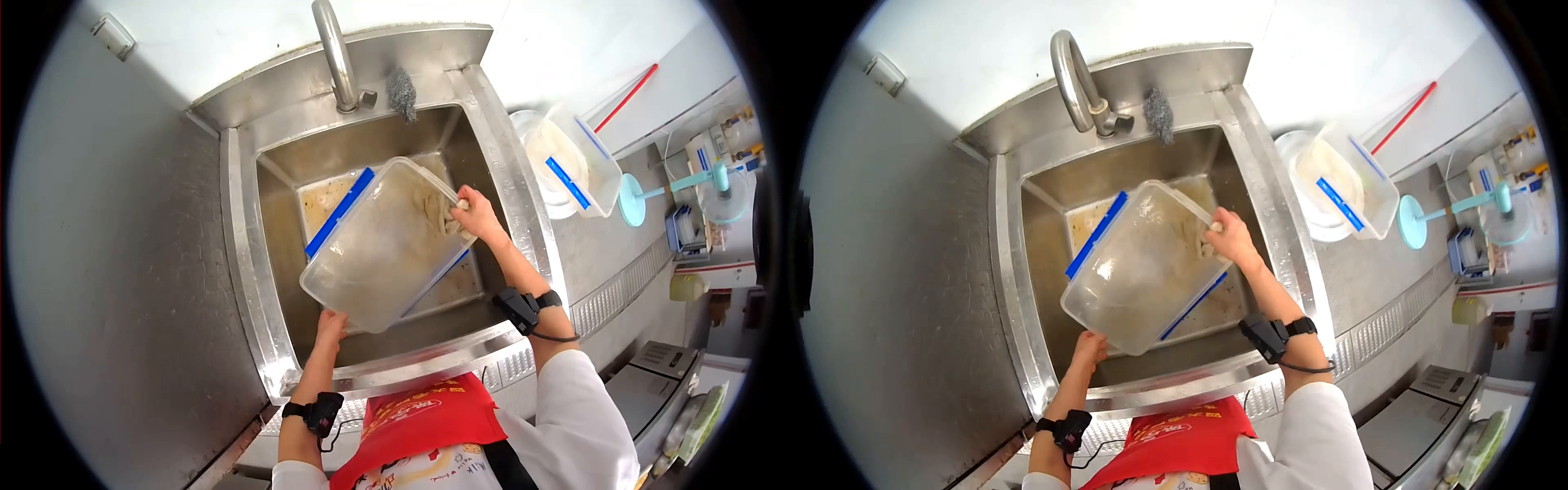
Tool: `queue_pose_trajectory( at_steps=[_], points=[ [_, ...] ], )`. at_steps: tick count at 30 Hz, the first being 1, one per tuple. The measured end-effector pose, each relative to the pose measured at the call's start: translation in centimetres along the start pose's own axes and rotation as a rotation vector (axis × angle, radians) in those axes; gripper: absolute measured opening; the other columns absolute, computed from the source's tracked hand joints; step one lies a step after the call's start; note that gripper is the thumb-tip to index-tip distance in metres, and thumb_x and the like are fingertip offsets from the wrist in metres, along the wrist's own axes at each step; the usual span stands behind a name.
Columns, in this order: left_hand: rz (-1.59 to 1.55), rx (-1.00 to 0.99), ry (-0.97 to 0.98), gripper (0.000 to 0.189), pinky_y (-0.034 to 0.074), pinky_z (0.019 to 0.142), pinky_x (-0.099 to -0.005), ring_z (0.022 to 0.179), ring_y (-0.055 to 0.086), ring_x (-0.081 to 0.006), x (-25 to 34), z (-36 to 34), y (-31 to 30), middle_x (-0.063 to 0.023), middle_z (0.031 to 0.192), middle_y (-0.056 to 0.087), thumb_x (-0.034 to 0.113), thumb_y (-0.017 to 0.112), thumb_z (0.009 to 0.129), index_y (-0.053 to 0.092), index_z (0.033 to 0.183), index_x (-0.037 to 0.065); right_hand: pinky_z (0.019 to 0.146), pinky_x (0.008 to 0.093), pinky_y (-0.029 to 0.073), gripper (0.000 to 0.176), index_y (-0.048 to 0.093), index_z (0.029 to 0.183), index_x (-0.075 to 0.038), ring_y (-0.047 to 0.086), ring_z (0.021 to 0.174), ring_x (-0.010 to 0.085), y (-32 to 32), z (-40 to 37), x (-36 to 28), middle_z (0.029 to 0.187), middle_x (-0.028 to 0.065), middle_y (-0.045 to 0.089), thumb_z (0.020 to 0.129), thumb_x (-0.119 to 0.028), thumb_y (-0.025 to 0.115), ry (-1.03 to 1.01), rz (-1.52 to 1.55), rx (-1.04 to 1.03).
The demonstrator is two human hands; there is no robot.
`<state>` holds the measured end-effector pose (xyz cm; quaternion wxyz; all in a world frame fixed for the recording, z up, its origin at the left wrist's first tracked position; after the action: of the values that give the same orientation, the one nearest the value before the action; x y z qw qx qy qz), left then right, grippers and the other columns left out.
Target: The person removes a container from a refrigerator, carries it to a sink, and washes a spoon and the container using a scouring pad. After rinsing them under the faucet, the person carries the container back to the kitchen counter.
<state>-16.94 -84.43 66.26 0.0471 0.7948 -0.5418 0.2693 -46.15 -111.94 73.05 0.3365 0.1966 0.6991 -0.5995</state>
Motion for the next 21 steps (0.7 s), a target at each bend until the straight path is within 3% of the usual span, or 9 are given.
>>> queue_pose_trajectory(
  at_steps=[1, 3, 6, 7, 9, 13, 16, 19, 21],
  points=[
    [0.022, 0.063, 0.203, 0.047, 0.044, 0.08, -0.0308, 0.091, 0.054, -0.0212, 0.0, 1.3, 0.2, -0.0107, 0.097, 0.054, 0.005, 0.06, 0.07, 0.044, 0.114, 0.001, 0.071, 0.0346, 0.047, 0.021, 0.052, 0.084, -0.004, 0.058, 0.08, 0.029, -1.0, -0.1, -2.1, 0.082, 0.0127, 0.056, 0.067, -0.008, 0.061, 0.042, 0.052, -0.029],
    [0.063, 0.204, 0.602, 0.055, 0.043, 0.084, -0.0336, 0.096, 0.052, -0.0242, -0.4, 4.0, 0.5, -0.012, 0.104, 0.051, 0.006, 0.06, 0.07, 0.041, 0.122, 0.001, 0.07, 0.0349, 0.047, 0.023, 0.05, 0.085, -0.004, 0.057, 0.081, 0.0314, -2.5, -1.0, -5.9, 0.087, 0.0122, 0.056, 0.065, -0.005, 0.061, -0.189, -0.026, 0.052],
    [0.142, 0.255, 0.865, 0.065, 0.034, 0.098, -0.0388, 0.117, 0.039, -0.0355, 10.0, -7.3, 0.7, -0.0199, 0.125, 0.034, 0.003, 0.064, 0.07, 0.035, 0.129, 0.004, 0.069, 0.0431, 0.047, 0.026, 0.048, 0.085, -0.007, 0.055, 0.083, 0.0364, -3.7, -1.6, -9.8, 0.095, 0.0113, 0.054, 0.061, -0.002, 0.059, -0.435, -0.08, 0.102],
    [0.256, 0.333, 1.125, 0.07, 0.032, 0.099, -0.0395, 0.121, 0.033, -0.0373, 11.8, -8.8, 0.6, -0.019, 0.13, 0.031, 0.004, 0.066, 0.069, 0.034, 0.131, 0.009, 0.069, 0.0429, 0.047, 0.026, 0.048, 0.085, -0.007, 0.055, 0.084, 0.0364, -3.9, -1.6, -10.8, 0.096, 0.0113, 0.054, 0.062, -0.001, 0.058, -0.466, -0.082, 0.087],
    [0.459, 0.365, 1.218, 0.077, 0.032, 0.099, -0.043, 0.124, 0.029, -0.04, 14.9, -13.1, 0.8, -0.0171, 0.137, 0.024, 0.005, 0.068, 0.067, 0.033, 0.135, 0.016, 0.072, 0.0369, 0.048, 0.027, 0.047, 0.083, -0.004, 0.056, 0.086, 0.035, -3.9, -2.1, -12.6, 0.109, 0.0115, 0.053, 0.06, 0.005, 0.056, -0.517, -0.081, 0.038],
    [0.685, 0.411, 1.215, 0.076, 0.03, 0.101, -0.0465, 0.127, 0.024, -0.0419, 15.2, -12.5, 1.0, -0.0143, 0.144, 0.018, -0.001, 0.064, 0.066, 0.039, 0.133, 0.026, 0.074, 0.0393, 0.047, 0.031, 0.048, 0.085, -0.007, 0.053, 0.093, 0.0364, -1.6, -4.1, -14.2, 0.114, 0.0114, 0.052, 0.059, 0.008, 0.053, -0.693, 0.001, -0.146],
    [0.633, 0.302, 1.169, 0.074, 0.03, 0.102, -0.0458, 0.126, 0.026, -0.0431, 11.9, -8.8, 0.3, -0.0155, 0.142, 0.024, -0.01, 0.053, 0.064, 0.047, 0.128, 0.027, 0.087, 0.0373, 0.042, 0.039, 0.05, 0.092, -0.008, 0.049, 0.105, 0.0331, 1.7, -4.8, -12.9, 0.122, 0.011, 0.047, 0.058, 0.009, 0.051, -0.693, -0.04, -0.208],
    [0.432, 0.304, 1.095, 0.075, 0.026, 0.105, -0.0448, 0.128, 0.027, -0.0397, 10.5, -8.9, -0.2, -0.0161, 0.141, 0.027, -0.014, 0.045, 0.062, 0.049, 0.126, 0.023, 0.098, 0.0384, 0.033, 0.053, 0.052, 0.106, -0.012, 0.04, 0.119, 0.031, 2.4, -5.5, -14.4, 0.127, 0.0134, 0.042, 0.059, 0.011, 0.047, -0.767, -0.083, -0.024],
    [0.388, 0.329, 1.035, 0.075, 0.025, 0.106, -0.0444, 0.129, 0.027, -0.0374, 9.6, -9.2, -0.6, -0.0159, 0.142, 0.025, -0.014, 0.044, 0.062, 0.048, 0.127, 0.023, 0.1, 0.0369, 0.031, 0.058, 0.051, 0.112, -0.013, 0.038, 0.123, 0.0288, 2.5, -5.6, -13.9, 0.128, 0.0137, 0.041, 0.059, 0.012, 0.044, -0.614, 0.255, -0.12]
  ],
)
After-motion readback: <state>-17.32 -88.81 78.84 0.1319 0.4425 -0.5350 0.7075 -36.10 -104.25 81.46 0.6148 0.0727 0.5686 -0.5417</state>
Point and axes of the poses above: each hand's wrist, its own z-axis towards the middle knuckle, its own y-axis out of the palm, x = y × z, the point moved 2 cm from there along z, towards the middle knuckle
